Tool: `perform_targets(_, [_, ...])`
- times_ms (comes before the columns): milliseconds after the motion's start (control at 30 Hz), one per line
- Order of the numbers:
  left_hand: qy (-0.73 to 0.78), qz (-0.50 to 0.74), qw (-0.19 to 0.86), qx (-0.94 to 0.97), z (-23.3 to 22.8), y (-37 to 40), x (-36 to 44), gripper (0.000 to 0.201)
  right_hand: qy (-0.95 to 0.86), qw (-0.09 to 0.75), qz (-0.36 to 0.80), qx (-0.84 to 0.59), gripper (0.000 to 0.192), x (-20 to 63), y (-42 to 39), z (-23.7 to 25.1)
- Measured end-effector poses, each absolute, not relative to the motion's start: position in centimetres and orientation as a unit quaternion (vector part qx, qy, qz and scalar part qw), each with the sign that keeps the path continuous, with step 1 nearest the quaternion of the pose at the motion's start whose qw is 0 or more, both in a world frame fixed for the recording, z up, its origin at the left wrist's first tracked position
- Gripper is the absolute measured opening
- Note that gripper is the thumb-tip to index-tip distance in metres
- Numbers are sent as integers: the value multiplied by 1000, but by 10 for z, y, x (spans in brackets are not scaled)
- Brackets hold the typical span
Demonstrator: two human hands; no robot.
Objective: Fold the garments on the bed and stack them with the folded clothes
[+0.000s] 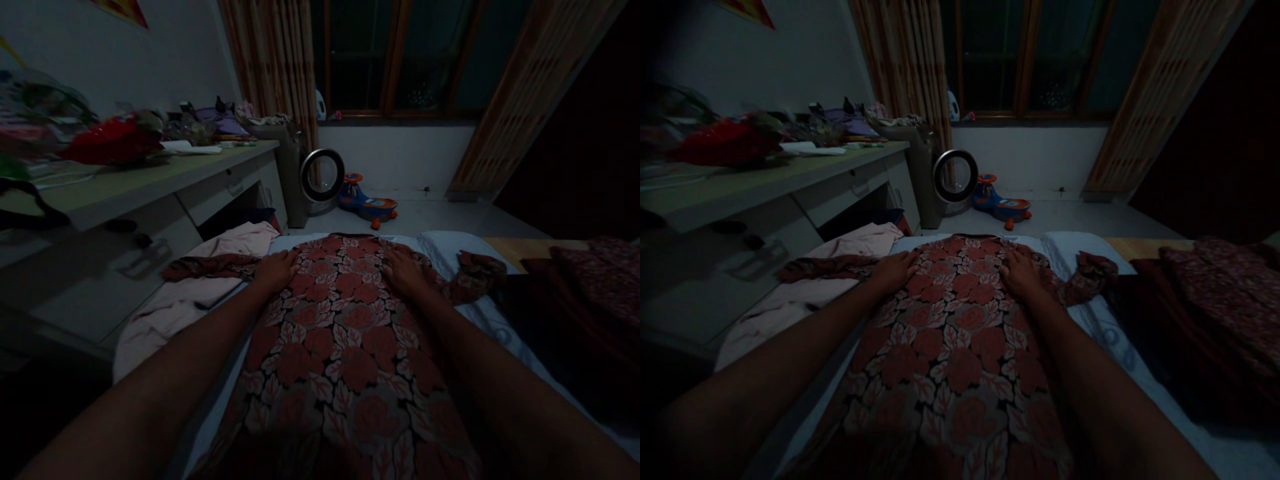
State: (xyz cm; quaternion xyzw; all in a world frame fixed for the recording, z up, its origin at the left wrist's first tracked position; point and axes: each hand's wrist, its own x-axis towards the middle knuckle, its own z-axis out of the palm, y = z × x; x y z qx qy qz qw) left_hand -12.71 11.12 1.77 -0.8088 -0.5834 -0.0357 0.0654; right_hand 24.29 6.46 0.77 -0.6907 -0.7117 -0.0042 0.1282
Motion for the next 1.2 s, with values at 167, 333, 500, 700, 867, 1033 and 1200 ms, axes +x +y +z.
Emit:
perform_targets(167, [-607,-3,72,-791,28,96,-143,45,-709,116,-3,-695,40,288,39,22])
perform_targets(333, [-576,-68,116,-806,45,68,-133,40,-651,76,-110,-747,44,344,12,59])
perform_targets(500, [-442,-103,53,-890,51,20,-73,44,-620,-62,-165,-765,42,361,-10,81])
perform_targets(700, [-298,-119,-47,-946,33,-49,15,44,-640,-118,-161,-742,28,347,-19,100])
perform_targets(867, [-281,-104,-93,-949,12,-78,47,54,-616,-26,-141,-775,32,333,-28,131])
perform_targets(1033, [-301,-74,-132,-942,19,-83,56,55,-575,26,-140,-806,32,336,-37,154])
perform_targets(1200, [-293,-94,-136,-942,26,-86,77,58,-547,59,-120,-826,31,332,-44,164])
